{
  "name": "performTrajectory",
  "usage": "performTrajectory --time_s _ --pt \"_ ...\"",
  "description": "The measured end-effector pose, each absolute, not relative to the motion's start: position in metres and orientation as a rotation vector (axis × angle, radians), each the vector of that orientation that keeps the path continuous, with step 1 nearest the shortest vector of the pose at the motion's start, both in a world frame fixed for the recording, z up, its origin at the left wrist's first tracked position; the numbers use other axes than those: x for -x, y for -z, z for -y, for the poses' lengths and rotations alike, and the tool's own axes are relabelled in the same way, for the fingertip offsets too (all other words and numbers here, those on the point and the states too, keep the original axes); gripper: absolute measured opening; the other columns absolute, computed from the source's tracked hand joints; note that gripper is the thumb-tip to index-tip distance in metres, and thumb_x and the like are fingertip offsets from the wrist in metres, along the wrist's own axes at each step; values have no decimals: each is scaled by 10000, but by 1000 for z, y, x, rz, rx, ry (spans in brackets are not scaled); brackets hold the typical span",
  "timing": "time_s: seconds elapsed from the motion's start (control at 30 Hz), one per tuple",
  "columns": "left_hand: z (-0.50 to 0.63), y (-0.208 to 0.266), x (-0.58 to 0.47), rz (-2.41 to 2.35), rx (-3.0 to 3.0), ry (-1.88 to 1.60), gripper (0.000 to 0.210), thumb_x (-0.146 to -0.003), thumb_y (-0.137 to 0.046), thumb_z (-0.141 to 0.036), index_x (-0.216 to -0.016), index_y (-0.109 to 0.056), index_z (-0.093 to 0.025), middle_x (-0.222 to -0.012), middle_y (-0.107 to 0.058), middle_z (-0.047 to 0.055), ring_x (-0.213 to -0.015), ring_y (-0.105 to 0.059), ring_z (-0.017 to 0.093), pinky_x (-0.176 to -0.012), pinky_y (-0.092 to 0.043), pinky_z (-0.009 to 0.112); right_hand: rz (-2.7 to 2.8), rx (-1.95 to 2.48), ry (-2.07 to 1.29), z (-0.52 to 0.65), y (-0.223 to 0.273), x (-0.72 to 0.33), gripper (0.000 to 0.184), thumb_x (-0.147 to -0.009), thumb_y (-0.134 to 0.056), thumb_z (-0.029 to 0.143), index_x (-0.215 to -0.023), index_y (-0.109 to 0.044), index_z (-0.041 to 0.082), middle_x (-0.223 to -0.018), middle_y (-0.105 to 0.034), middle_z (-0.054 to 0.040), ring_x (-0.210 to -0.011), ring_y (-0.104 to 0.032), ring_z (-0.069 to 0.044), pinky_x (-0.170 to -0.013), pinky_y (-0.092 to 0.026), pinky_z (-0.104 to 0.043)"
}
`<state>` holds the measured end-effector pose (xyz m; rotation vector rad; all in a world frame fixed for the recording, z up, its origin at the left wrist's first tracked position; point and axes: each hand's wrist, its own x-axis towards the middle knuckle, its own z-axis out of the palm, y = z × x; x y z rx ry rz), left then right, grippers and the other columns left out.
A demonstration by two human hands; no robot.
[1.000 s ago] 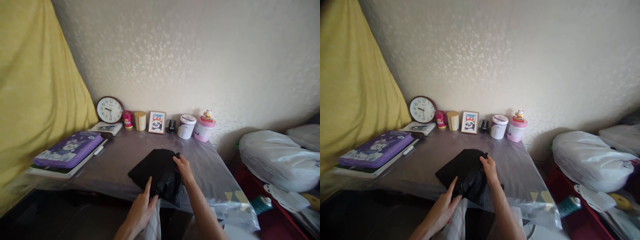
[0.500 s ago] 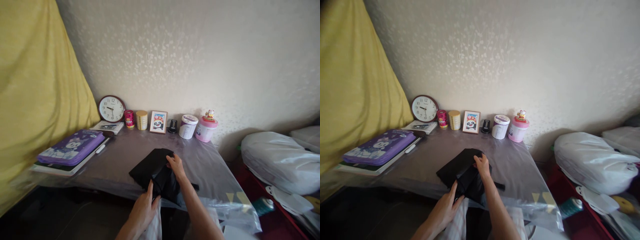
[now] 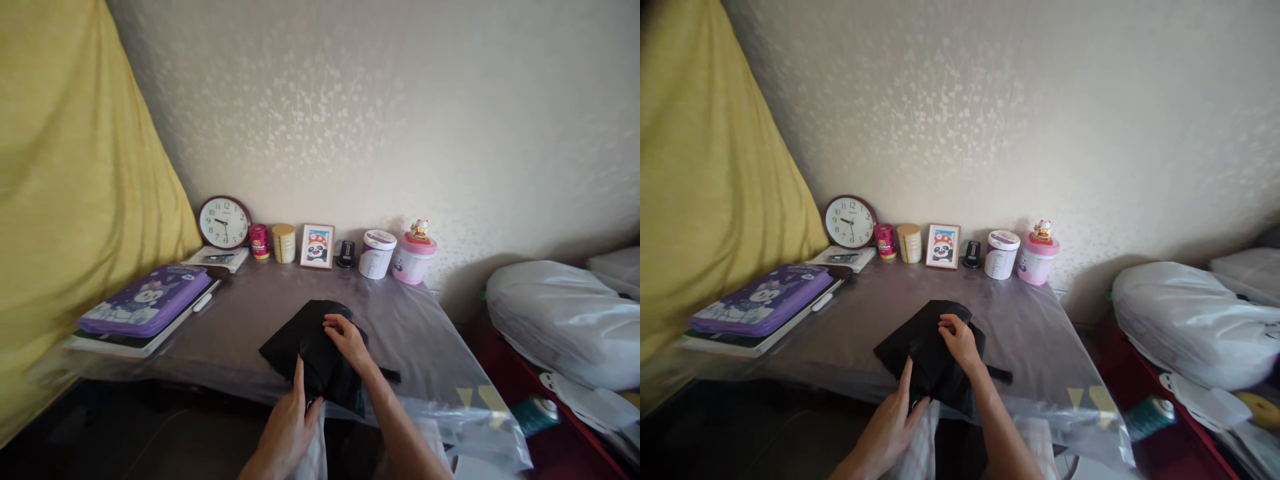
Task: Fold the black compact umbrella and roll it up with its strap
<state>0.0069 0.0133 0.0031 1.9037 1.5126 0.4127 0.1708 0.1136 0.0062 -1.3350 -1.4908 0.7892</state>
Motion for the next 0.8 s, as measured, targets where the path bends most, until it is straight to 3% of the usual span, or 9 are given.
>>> performTrajectory --time_s 0.07,0.13,0.37,0.57,0.7,0.8 --pt "-11 -4 -8 -1492 -1915 -494 761 -898 -360 -304 -1395 178 -98 -1294 -505 156 -1048 -579 176 -842 -397 219 1646 1383 -637 -111 -6 -169 256 -724 -562 209 -971 -631 224 -929 -677 -20 -728 -613 -144 -757 -482 -307" --pt "-10 -6 -9 -1478 -1972 -502 762 -894 -366 -295 -1396 188 -144 -1354 -442 142 -1088 -553 172 -863 -391 222 1779 1406 -507 -108 -7 -166 247 -728 -580 216 -965 -649 229 -993 -661 -32 -751 -605 -156 -752 -479 -311" --pt "-16 -5 -13 -1564 -2179 -149 664 -874 -411 -307 -1429 -52 -247 -985 -646 82 -883 -621 209 -755 -415 275 1944 1455 -224 -103 -9 -158 196 -776 -590 266 -946 -682 231 -1069 -640 -45 -936 -573 -204 -859 -430 -345" --pt "-18 -1 -14 -1567 -2105 -219 621 -892 -374 -288 -1431 -78 -207 -956 -664 77 -859 -624 203 -719 -412 267 2040 1315 -153 -87 -19 -154 202 -860 -503 240 -892 -702 251 -1018 -669 -35 -917 -575 -188 -832 -419 -337" --pt "-20 3 -13 -1569 -2093 -210 500 -889 -368 -275 -1366 -307 -138 -1017 -653 110 -906 -616 203 -750 -409 257 2186 1154 -235 -69 -29 -140 227 -886 -481 293 -827 -698 261 -936 -695 -4 -917 -576 -178 -839 -420 -330" --pt "-21 5 -13 -1534 -2087 -214 437 -893 -341 -280 -1297 -415 -130 -1065 -641 121 -942 -606 203 -770 -409 248 2273 935 -398 -64 -33 -138 258 -918 -420 288 -930 -674 239 -923 -694 -7 -942 -587 -153 -889 -419 -302"
